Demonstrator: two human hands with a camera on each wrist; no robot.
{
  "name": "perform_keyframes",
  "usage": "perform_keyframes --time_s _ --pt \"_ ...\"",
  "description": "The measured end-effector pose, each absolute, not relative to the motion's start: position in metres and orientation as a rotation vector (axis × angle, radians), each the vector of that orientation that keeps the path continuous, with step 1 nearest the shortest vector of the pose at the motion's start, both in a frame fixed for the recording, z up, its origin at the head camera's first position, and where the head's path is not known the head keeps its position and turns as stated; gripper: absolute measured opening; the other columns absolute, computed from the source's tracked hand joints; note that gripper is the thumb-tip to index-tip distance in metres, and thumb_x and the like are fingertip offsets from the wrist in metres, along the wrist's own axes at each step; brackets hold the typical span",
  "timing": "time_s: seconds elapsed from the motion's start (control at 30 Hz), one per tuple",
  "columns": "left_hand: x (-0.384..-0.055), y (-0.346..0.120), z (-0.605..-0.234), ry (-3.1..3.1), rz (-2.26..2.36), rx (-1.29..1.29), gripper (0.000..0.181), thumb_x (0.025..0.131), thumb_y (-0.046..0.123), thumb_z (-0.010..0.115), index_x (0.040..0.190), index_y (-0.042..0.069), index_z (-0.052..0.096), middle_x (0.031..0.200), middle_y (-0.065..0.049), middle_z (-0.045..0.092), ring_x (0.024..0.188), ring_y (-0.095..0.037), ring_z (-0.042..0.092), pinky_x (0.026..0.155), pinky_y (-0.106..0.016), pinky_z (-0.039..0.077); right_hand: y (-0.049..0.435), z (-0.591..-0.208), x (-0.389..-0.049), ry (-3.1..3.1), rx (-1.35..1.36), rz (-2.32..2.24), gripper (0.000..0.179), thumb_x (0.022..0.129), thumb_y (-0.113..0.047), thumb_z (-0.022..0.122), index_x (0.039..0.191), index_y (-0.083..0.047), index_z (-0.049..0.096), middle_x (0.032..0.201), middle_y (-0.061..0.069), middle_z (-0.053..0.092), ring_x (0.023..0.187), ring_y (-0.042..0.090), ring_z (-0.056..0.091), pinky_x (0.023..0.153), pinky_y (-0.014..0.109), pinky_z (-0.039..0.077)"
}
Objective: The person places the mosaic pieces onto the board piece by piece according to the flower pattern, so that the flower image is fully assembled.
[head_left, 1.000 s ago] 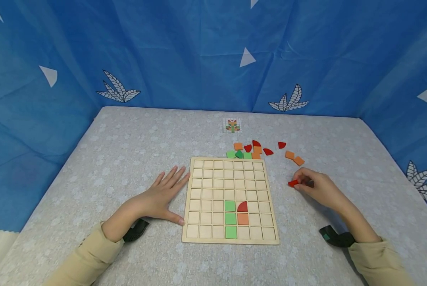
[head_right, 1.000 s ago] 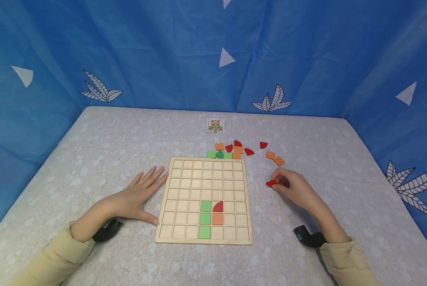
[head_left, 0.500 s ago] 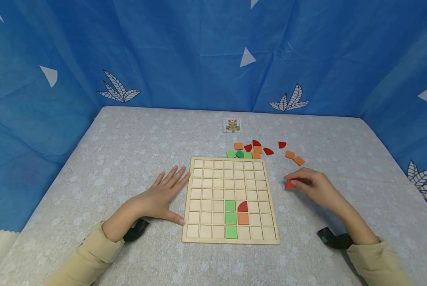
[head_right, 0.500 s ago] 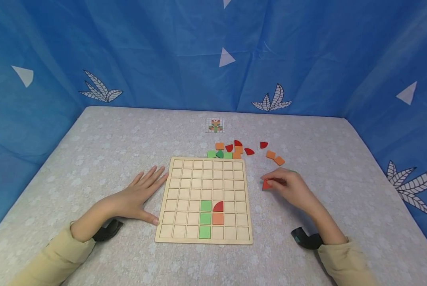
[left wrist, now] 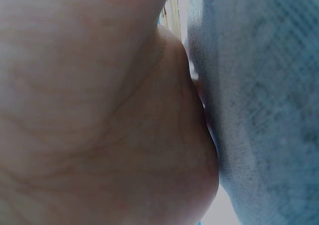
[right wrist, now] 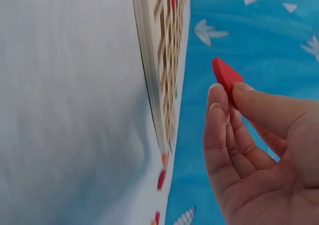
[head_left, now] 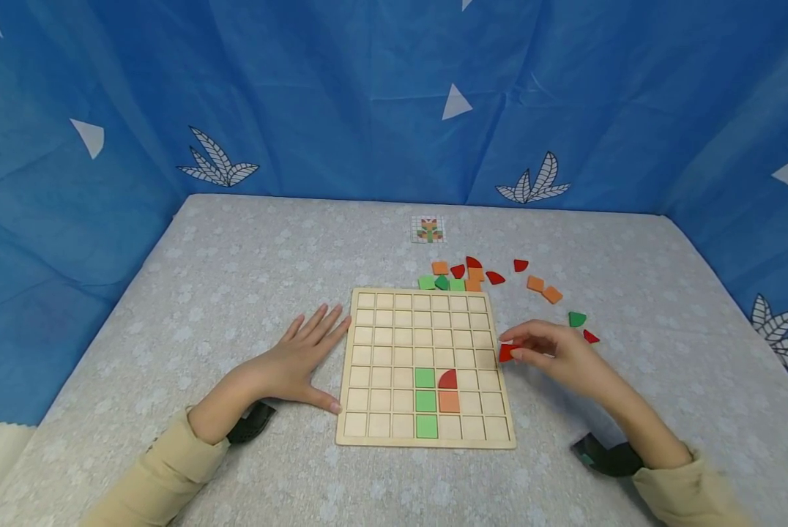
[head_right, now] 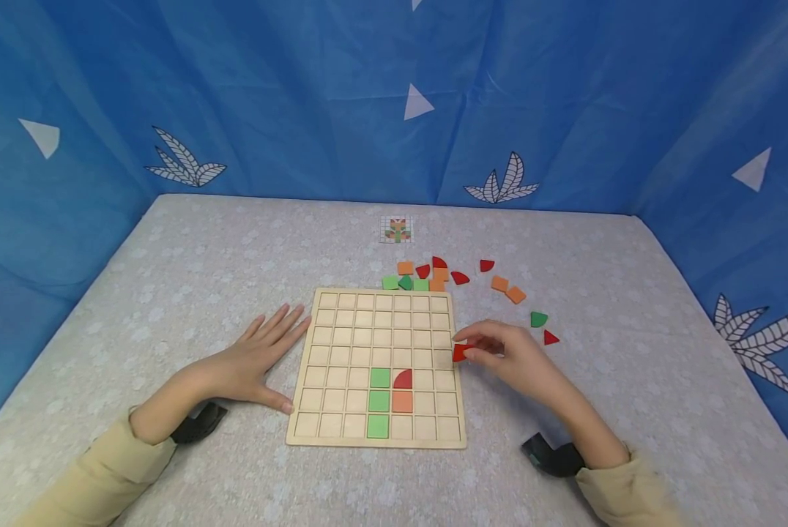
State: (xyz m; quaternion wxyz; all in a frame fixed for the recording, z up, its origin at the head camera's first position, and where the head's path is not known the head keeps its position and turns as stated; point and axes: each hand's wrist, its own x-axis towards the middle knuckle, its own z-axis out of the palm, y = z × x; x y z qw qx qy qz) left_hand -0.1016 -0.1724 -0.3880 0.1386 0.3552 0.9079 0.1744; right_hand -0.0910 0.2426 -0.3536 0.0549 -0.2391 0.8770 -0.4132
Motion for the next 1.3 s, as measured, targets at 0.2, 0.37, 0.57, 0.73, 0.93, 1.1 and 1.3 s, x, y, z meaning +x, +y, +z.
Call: perform_keyframes --time_s 0.2,0.37,0.57,0.73,0.93,1.1,1.3 --pt "-0.102 -0.172 -0.388 2.617 0.504 1.015 0.125 0.066 0.074 0.062 0.151 0.005 0.002 0.154 -0.017 -0.008 0.138 -0.034 -0.012 0.105 -0.054 -0.008 0.227 -0.359 -0.084 2.467 -0.733 -1.408 0.015 0.085 0.001 0.066 0.098 -0.007 0.065 0.087 -0.002 0.066 0.072 0.02 0.063 0.063 0.031 0.053" --pt "-0.102 -0.171 -0.387 2.611 0.502 1.009 0.125 0.066 0.074 0.062 0.151 0.005 0.002 0.154 -0.017 -0.008 0.138 -0.034 -0.012 0.105 -0.054 -0.008 0.218 -0.364 -0.079 2.348 -0.632 -1.508 0.012 0.086 0.006 0.063 0.097 0.0 0.064 0.084 0.006 0.065 0.071 0.025 0.066 0.064 0.035 0.054" --pt "-0.102 -0.172 -0.387 2.611 0.507 1.007 0.124 0.066 0.074 0.062 0.151 0.005 0.002 0.154 -0.018 -0.008 0.138 -0.034 -0.012 0.105 -0.055 -0.007 0.21 -0.368 -0.076 2.217 -0.523 -1.57 0.008 0.086 0.005 0.063 0.094 0.004 0.061 0.081 0.015 0.062 0.071 0.027 0.066 0.063 0.036 0.055" --pt "-0.102 -0.172 -0.386 2.613 0.506 1.011 0.124 0.066 0.074 0.062 0.151 0.005 0.002 0.154 -0.018 -0.008 0.138 -0.035 -0.011 0.105 -0.055 -0.007 0.207 -0.373 -0.074 2.228 -0.534 -1.521 0.008 0.084 0.002 0.067 0.089 0.0 0.061 0.078 0.012 0.062 0.068 0.024 0.066 0.061 0.035 0.055" --pt "-0.102 -0.171 -0.386 2.608 0.513 1.01 0.124 0.066 0.073 0.063 0.151 0.005 0.003 0.154 -0.018 -0.007 0.138 -0.035 -0.011 0.105 -0.055 -0.007 0.203 -0.373 -0.07 2.221 -0.583 -1.475 0.009 0.084 0.001 0.068 0.086 -0.003 0.06 0.074 0.008 0.062 0.063 0.021 0.065 0.058 0.034 0.055" --pt "-0.102 -0.171 -0.385 2.611 0.509 1.012 0.124 0.066 0.073 0.063 0.151 0.005 0.003 0.154 -0.017 -0.007 0.138 -0.034 -0.011 0.105 -0.055 -0.007 0.2 -0.372 -0.067 2.22 -0.572 -1.464 0.01 0.084 0.0 0.068 0.084 -0.004 0.06 0.073 0.008 0.062 0.062 0.021 0.065 0.057 0.032 0.054" --pt "-0.102 -0.171 -0.386 2.615 0.518 1.017 0.124 0.066 0.073 0.063 0.151 0.004 0.004 0.154 -0.017 -0.006 0.138 -0.034 -0.011 0.105 -0.055 -0.006 0.197 -0.372 -0.064 2.255 -0.519 -1.435 0.011 0.084 0.0 0.068 0.082 -0.004 0.058 0.072 0.005 0.063 0.062 0.019 0.065 0.055 0.029 0.053"
